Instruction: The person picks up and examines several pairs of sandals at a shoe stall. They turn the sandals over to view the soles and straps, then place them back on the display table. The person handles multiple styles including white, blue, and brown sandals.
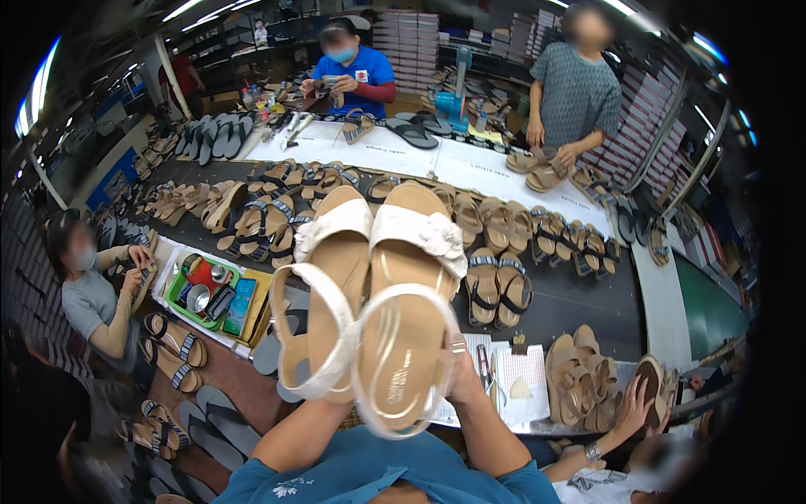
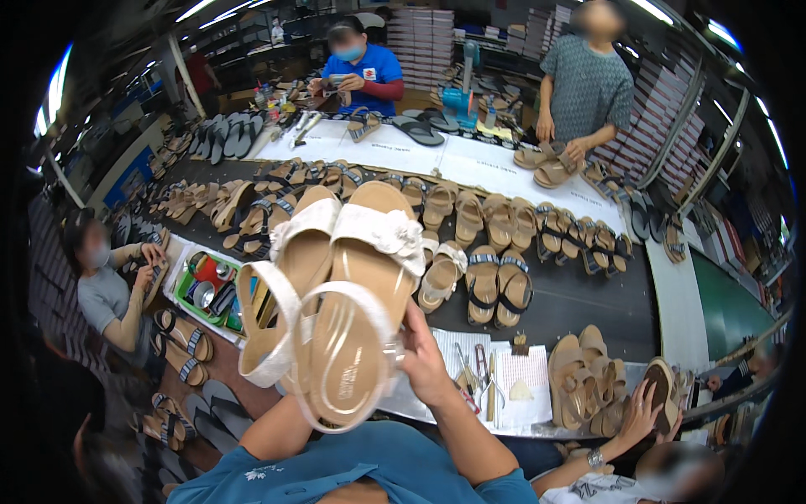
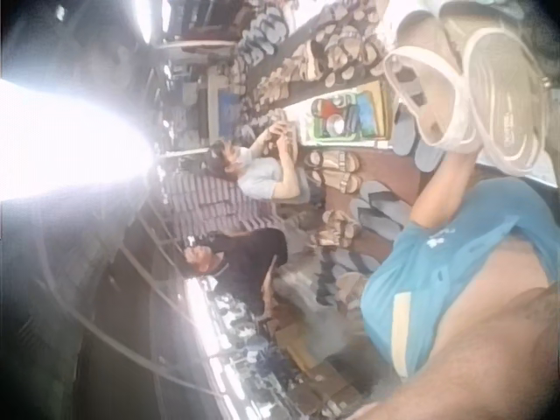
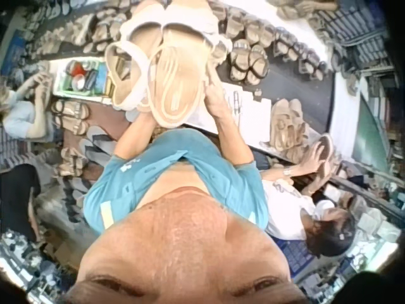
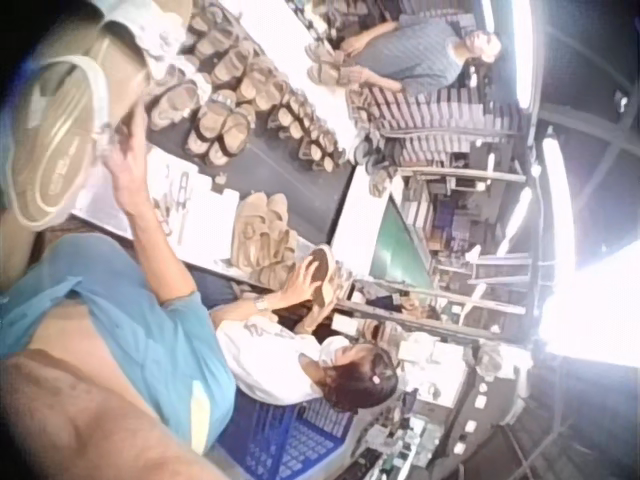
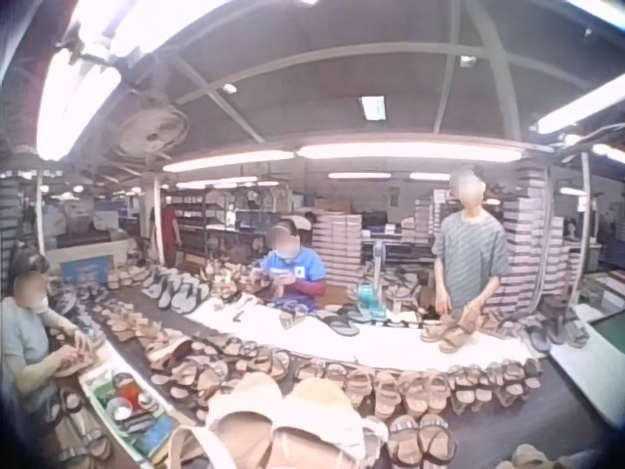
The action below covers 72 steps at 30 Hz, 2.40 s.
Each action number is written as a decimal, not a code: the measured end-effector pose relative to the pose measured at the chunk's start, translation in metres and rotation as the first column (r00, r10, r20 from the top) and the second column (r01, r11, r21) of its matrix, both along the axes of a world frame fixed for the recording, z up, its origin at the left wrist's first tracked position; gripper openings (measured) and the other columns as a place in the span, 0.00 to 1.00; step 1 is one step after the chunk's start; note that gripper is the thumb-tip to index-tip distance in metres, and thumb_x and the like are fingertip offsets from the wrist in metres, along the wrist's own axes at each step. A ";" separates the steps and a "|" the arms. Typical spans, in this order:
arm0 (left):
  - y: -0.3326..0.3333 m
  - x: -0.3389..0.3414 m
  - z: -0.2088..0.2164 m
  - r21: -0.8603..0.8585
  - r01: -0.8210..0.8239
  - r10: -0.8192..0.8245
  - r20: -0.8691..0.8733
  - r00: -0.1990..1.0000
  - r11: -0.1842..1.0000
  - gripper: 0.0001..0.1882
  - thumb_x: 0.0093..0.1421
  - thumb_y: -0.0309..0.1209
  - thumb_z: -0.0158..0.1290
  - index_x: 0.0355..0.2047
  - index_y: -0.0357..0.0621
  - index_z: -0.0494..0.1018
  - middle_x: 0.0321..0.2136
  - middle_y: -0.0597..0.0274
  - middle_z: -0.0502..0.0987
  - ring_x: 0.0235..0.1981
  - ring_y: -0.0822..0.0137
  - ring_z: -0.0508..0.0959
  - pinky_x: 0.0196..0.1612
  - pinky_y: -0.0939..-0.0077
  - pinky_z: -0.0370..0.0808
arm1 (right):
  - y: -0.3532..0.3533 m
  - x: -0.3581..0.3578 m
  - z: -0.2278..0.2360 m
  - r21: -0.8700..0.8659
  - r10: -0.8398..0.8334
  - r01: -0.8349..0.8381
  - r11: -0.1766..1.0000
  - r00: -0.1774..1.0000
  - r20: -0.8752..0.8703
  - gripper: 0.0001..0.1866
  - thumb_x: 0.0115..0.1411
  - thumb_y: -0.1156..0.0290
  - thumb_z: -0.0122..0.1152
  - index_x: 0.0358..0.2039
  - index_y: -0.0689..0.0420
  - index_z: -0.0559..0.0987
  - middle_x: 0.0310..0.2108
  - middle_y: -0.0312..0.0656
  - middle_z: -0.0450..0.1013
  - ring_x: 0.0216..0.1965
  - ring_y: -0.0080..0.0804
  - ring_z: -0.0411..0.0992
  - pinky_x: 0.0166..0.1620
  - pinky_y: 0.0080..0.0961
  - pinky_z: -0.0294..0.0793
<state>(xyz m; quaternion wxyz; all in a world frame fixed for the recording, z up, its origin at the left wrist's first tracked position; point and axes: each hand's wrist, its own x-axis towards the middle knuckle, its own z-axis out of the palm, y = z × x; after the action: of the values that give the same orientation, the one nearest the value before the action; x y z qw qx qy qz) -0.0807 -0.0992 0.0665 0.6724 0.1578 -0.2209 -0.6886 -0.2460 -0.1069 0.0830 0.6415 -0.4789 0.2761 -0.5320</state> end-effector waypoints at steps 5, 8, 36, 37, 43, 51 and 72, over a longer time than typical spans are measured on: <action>-0.026 0.019 -0.017 -0.261 0.029 -0.073 -0.160 0.984 0.965 0.33 0.65 0.56 0.45 0.63 0.49 0.61 0.58 0.61 0.70 0.60 0.62 0.69 0.63 0.62 0.66 | 0.021 0.016 -0.031 -0.749 -0.542 0.370 0.549 0.840 0.018 0.49 0.51 0.59 0.73 0.66 0.58 0.54 0.60 0.57 0.55 0.63 0.52 0.58 0.65 0.43 0.59; -0.026 0.009 -0.017 -0.265 -0.014 -0.023 -0.134 0.991 0.964 0.34 0.65 0.56 0.44 0.64 0.49 0.60 0.59 0.61 0.68 0.61 0.63 0.68 0.64 0.62 0.65 | 0.023 0.040 -0.013 -0.734 -0.650 0.438 0.519 0.760 -0.005 0.54 0.45 0.55 0.78 0.65 0.56 0.53 0.62 0.58 0.48 0.65 0.56 0.52 0.65 0.47 0.55; -0.014 0.033 -0.245 0.029 0.325 0.135 0.872 -0.470 0.945 0.32 0.60 0.48 0.52 0.60 0.45 0.66 0.64 0.48 0.62 0.65 0.48 0.61 0.66 0.48 0.53 | -0.495 0.149 -0.085 -0.726 -0.603 -0.139 0.674 0.463 -0.649 0.29 0.51 0.59 0.71 0.51 0.55 0.73 0.51 0.51 0.68 0.49 0.50 0.70 0.52 0.42 0.72; -0.014 0.034 -0.241 -0.033 0.312 0.183 0.866 -0.466 0.950 0.31 0.60 0.48 0.52 0.59 0.44 0.67 0.63 0.48 0.63 0.64 0.48 0.62 0.66 0.47 0.54 | -0.442 0.165 -0.068 -0.659 -0.483 -0.239 0.713 0.513 -0.709 0.22 0.55 0.59 0.65 0.46 0.59 0.76 0.45 0.54 0.71 0.44 0.53 0.73 0.45 0.43 0.75; -0.026 0.032 -0.237 -0.156 0.398 0.380 0.720 -0.581 0.904 0.29 0.56 0.51 0.55 0.53 0.48 0.74 0.56 0.51 0.72 0.58 0.53 0.70 0.63 0.48 0.59 | -0.275 0.049 -0.073 -0.729 -0.307 -0.548 0.410 0.670 -0.676 0.14 0.56 0.58 0.62 0.40 0.51 0.77 0.33 0.39 0.74 0.32 0.37 0.77 0.32 0.36 0.77; -0.027 0.017 -0.233 -0.097 0.394 0.331 0.741 -0.584 0.914 0.27 0.55 0.44 0.55 0.50 0.40 0.74 0.58 0.44 0.69 0.62 0.46 0.64 0.66 0.42 0.51 | -0.269 -0.250 -0.105 -0.518 -0.644 0.429 0.740 0.228 -0.730 0.14 0.58 0.63 0.65 0.38 0.60 0.82 0.34 0.47 0.79 0.33 0.38 0.79 0.37 0.29 0.77; -0.016 0.010 -0.228 -0.118 0.373 0.349 0.677 -0.648 0.920 0.26 0.59 0.41 0.52 0.54 0.39 0.71 0.59 0.43 0.67 0.62 0.46 0.64 0.67 0.43 0.50 | -0.310 -0.523 -0.115 -0.303 0.159 0.493 0.816 -0.695 -0.702 0.16 0.59 0.69 0.58 0.48 0.47 0.77 0.48 0.41 0.75 0.55 0.37 0.69 0.63 0.43 0.59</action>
<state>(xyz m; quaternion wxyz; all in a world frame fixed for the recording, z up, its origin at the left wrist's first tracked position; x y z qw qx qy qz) -0.0708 -0.1147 -0.1614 0.0680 0.5461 -0.8313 -0.0779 -0.7690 -0.4167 -0.0317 -0.0647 -0.4531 0.8784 0.1372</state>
